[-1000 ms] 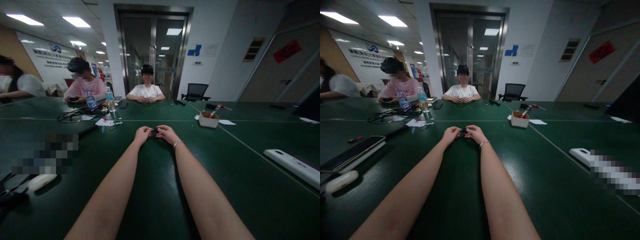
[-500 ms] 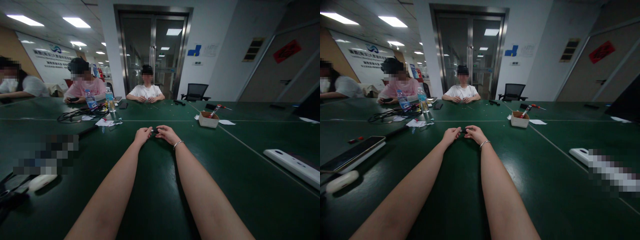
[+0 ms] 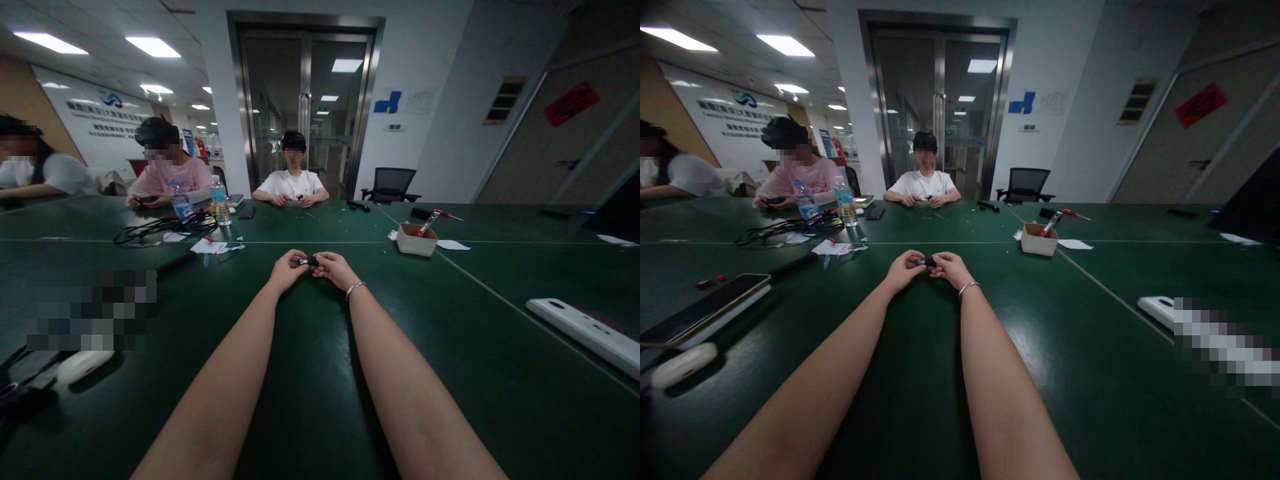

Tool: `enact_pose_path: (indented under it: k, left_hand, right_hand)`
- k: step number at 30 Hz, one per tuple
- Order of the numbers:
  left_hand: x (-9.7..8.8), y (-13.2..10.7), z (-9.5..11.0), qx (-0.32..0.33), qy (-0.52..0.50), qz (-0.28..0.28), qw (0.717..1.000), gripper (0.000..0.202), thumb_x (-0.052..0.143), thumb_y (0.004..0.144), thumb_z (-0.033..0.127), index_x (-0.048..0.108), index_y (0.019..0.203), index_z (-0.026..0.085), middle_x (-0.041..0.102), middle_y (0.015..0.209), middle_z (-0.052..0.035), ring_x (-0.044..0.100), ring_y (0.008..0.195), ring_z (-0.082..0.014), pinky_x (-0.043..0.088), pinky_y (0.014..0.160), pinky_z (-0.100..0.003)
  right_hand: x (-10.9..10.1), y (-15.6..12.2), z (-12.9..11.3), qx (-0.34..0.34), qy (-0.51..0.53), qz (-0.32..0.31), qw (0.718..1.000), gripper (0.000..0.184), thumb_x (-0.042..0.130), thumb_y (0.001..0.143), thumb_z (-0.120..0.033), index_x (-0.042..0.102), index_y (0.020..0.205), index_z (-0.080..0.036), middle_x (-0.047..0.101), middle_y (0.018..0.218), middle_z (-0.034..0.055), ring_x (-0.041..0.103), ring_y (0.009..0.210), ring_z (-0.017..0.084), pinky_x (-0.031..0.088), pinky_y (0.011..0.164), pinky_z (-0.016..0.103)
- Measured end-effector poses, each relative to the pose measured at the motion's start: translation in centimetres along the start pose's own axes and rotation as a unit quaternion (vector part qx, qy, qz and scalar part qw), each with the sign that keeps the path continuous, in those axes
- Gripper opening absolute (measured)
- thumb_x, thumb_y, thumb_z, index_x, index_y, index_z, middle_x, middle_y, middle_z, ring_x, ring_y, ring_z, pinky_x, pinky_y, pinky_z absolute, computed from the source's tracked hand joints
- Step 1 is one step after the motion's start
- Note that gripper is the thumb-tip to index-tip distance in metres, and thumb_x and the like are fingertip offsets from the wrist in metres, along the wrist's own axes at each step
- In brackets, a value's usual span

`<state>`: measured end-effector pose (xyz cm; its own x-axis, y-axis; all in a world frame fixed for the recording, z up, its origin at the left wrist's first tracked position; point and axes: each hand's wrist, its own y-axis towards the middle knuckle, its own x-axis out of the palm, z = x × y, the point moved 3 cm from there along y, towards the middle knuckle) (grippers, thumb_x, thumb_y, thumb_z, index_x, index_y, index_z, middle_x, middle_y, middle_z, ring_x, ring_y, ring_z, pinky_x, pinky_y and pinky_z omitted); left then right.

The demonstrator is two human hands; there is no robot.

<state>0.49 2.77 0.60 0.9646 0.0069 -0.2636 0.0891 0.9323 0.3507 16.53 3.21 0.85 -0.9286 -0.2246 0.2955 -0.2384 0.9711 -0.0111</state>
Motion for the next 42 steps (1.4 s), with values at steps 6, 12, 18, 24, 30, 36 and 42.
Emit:
enact_pose_path:
  k: [6, 12, 18, 24, 30, 36, 42]
  left_hand:
    - [0.1, 0.2, -0.4, -0.048, -0.002, 0.012, 0.999, 0.024, 0.052, 0.084, 0.036, 0.063, 0.096, 0.018, 0.062, 0.069, -0.0011, 0.059, 0.062, -0.0128, 0.046, 0.061, -0.025]
    - [0.0, 0.0, -0.1, -0.063, -0.018, 0.008, 0.998, 0.023, 0.054, 0.082, 0.031, 0.064, 0.098, 0.018, 0.064, 0.075, -0.0021, 0.058, 0.064, -0.0129, 0.046, 0.062, -0.025]
    - [0.1, 0.3, -0.5, -0.050, -0.008, 0.001, 0.999, 0.023, 0.054, 0.082, 0.031, 0.065, 0.097, 0.018, 0.064, 0.077, -0.0024, 0.058, 0.067, -0.0131, 0.046, 0.066, -0.026]
    - [0.3, 0.6, -0.9, -0.039, -0.024, -0.005, 0.999, 0.022, 0.059, 0.079, 0.030, 0.064, 0.097, 0.018, 0.064, 0.081, -0.0037, 0.059, 0.071, -0.0137, 0.047, 0.070, -0.027]
    - [0.3, 0.4, -0.7, -0.019, -0.010, 0.001, 1.000, 0.025, 0.064, 0.074, 0.026, 0.064, 0.098, 0.019, 0.063, 0.084, -0.0030, 0.058, 0.075, -0.0136, 0.046, 0.073, -0.027]
    - [0.2, 0.2, 0.0, -0.033, -0.015, 0.017, 0.999, 0.023, 0.057, 0.079, 0.026, 0.062, 0.101, 0.020, 0.059, 0.075, 0.0000, 0.055, 0.068, -0.0124, 0.043, 0.066, -0.025]
    - [0.1, 0.2, -0.1, -0.037, -0.019, 0.015, 0.999, 0.025, 0.054, 0.080, 0.028, 0.062, 0.103, 0.020, 0.054, 0.065, 0.0023, 0.051, 0.061, -0.0120, 0.039, 0.059, -0.024]
  right_hand:
    - [0.0, 0.0, 0.0, -0.002, -0.004, -0.006, 1.000, 0.008, 0.067, 0.084, -0.016, 0.060, 0.086, -0.012, 0.065, 0.059, 0.0019, 0.063, 0.049, 0.010, 0.059, 0.052, 0.023]
    - [0.1, 0.0, 0.0, 0.001, -0.010, -0.004, 1.000, 0.006, 0.065, 0.085, -0.014, 0.060, 0.087, -0.012, 0.065, 0.059, 0.0020, 0.061, 0.046, 0.009, 0.058, 0.052, 0.022]
    - [0.1, -0.1, -0.1, 0.002, -0.010, -0.004, 1.000, 0.005, 0.065, 0.084, -0.011, 0.061, 0.087, -0.012, 0.065, 0.060, 0.0017, 0.060, 0.046, 0.008, 0.058, 0.052, 0.022]
    - [0.1, 0.0, 0.0, 0.000, -0.010, -0.005, 1.000, 0.005, 0.065, 0.084, -0.010, 0.061, 0.087, -0.012, 0.064, 0.059, 0.0015, 0.059, 0.046, 0.009, 0.058, 0.052, 0.023]
    - [0.2, -0.2, -0.2, -0.007, -0.007, -0.014, 1.000, 0.008, 0.065, 0.084, -0.011, 0.060, 0.089, -0.012, 0.065, 0.060, 0.0021, 0.060, 0.047, 0.009, 0.058, 0.054, 0.023]
    - [0.1, -0.2, -0.1, -0.008, -0.011, -0.020, 1.000, 0.007, 0.064, 0.084, -0.010, 0.060, 0.089, -0.013, 0.065, 0.061, 0.0005, 0.059, 0.046, 0.008, 0.059, 0.054, 0.023]
    - [0.0, 0.0, 0.1, -0.003, -0.009, -0.015, 1.000, 0.006, 0.060, 0.086, -0.008, 0.060, 0.090, -0.012, 0.065, 0.061, 0.0015, 0.060, 0.047, 0.008, 0.059, 0.054, 0.023]
